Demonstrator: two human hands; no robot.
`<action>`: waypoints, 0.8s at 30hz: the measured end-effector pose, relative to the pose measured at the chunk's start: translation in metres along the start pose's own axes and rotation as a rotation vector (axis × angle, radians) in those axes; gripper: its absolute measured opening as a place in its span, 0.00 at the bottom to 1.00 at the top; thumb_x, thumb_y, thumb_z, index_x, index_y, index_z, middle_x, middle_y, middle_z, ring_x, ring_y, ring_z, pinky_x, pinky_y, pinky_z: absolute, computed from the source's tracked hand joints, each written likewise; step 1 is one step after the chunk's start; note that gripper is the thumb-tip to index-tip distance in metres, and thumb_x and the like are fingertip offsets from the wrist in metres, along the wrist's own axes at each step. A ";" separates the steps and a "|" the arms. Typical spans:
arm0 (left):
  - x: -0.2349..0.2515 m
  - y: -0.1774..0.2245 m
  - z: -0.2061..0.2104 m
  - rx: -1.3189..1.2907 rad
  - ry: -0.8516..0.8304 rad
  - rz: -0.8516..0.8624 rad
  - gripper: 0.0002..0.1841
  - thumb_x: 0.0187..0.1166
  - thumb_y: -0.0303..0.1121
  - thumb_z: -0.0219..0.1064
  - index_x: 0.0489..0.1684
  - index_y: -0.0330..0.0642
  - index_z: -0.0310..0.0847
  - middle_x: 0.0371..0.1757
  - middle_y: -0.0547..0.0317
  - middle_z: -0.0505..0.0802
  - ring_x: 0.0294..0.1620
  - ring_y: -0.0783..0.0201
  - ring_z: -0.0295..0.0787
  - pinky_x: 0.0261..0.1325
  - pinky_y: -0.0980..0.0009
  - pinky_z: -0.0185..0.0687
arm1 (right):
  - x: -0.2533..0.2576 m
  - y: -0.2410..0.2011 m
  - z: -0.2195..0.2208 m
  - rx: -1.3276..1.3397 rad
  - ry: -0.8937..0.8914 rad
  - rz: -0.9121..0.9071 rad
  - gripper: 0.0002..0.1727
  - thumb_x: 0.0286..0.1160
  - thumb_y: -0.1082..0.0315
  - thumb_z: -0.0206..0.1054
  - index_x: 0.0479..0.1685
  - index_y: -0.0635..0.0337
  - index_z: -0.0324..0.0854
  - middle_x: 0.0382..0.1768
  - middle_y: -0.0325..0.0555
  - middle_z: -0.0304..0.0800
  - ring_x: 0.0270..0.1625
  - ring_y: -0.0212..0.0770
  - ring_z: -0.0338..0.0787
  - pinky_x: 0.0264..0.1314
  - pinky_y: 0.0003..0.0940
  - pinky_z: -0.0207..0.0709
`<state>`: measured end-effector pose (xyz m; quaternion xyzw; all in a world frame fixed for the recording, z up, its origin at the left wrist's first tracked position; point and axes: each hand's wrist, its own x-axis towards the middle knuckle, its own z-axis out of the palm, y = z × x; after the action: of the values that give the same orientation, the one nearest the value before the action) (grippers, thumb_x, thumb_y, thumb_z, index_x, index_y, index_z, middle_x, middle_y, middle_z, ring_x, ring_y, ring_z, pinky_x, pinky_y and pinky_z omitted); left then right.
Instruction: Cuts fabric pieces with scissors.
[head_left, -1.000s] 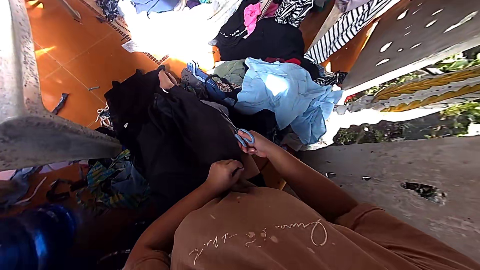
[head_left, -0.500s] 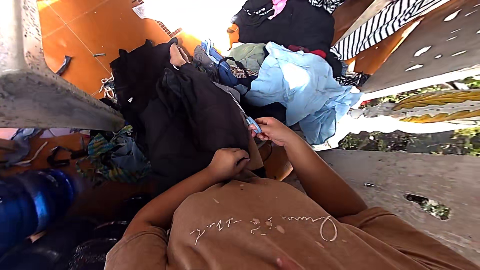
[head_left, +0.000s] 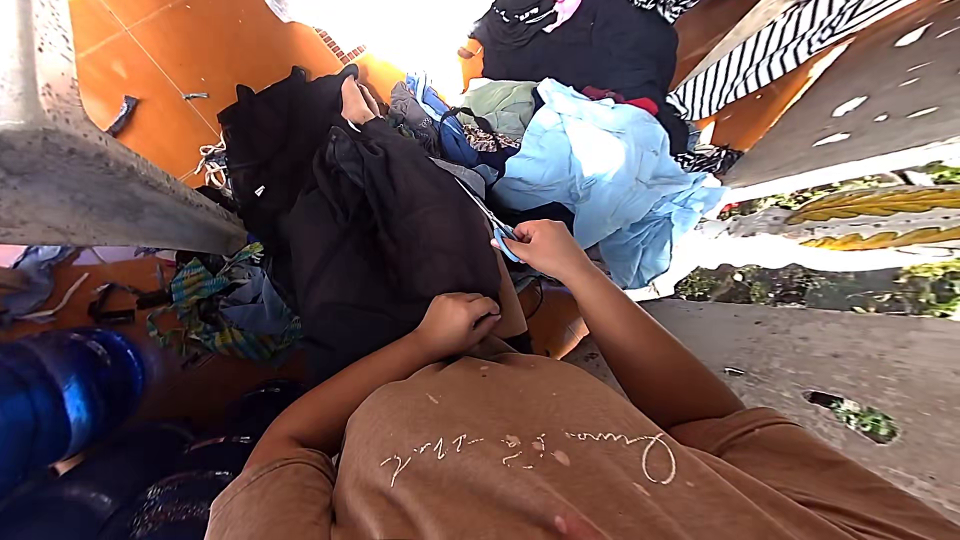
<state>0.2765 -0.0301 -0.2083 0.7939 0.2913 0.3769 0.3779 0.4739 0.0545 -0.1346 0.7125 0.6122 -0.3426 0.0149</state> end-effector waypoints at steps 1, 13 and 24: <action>0.000 0.000 0.000 -0.001 0.004 0.002 0.07 0.75 0.26 0.67 0.34 0.32 0.91 0.30 0.46 0.95 0.31 0.52 0.95 0.39 0.58 0.89 | 0.002 0.000 0.001 0.017 -0.011 0.001 0.23 0.83 0.54 0.69 0.29 0.69 0.83 0.22 0.53 0.82 0.28 0.48 0.82 0.38 0.50 0.76; 0.000 -0.002 0.001 -0.007 0.013 0.009 0.07 0.74 0.26 0.67 0.34 0.32 0.91 0.30 0.46 0.95 0.31 0.52 0.95 0.39 0.59 0.88 | 0.017 -0.001 -0.025 -0.149 -0.058 -0.078 0.25 0.80 0.53 0.72 0.21 0.66 0.78 0.20 0.52 0.77 0.28 0.50 0.79 0.34 0.53 0.70; -0.001 -0.002 0.001 -0.015 0.009 0.013 0.07 0.75 0.26 0.67 0.34 0.32 0.91 0.29 0.46 0.95 0.31 0.52 0.95 0.39 0.59 0.88 | 0.035 -0.024 -0.051 -0.433 -0.179 -0.089 0.26 0.84 0.54 0.68 0.19 0.66 0.75 0.23 0.55 0.78 0.34 0.56 0.82 0.39 0.56 0.71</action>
<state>0.2762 -0.0298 -0.2104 0.7912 0.2851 0.3849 0.3803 0.4775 0.1129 -0.1036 0.6316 0.6986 -0.2654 0.2065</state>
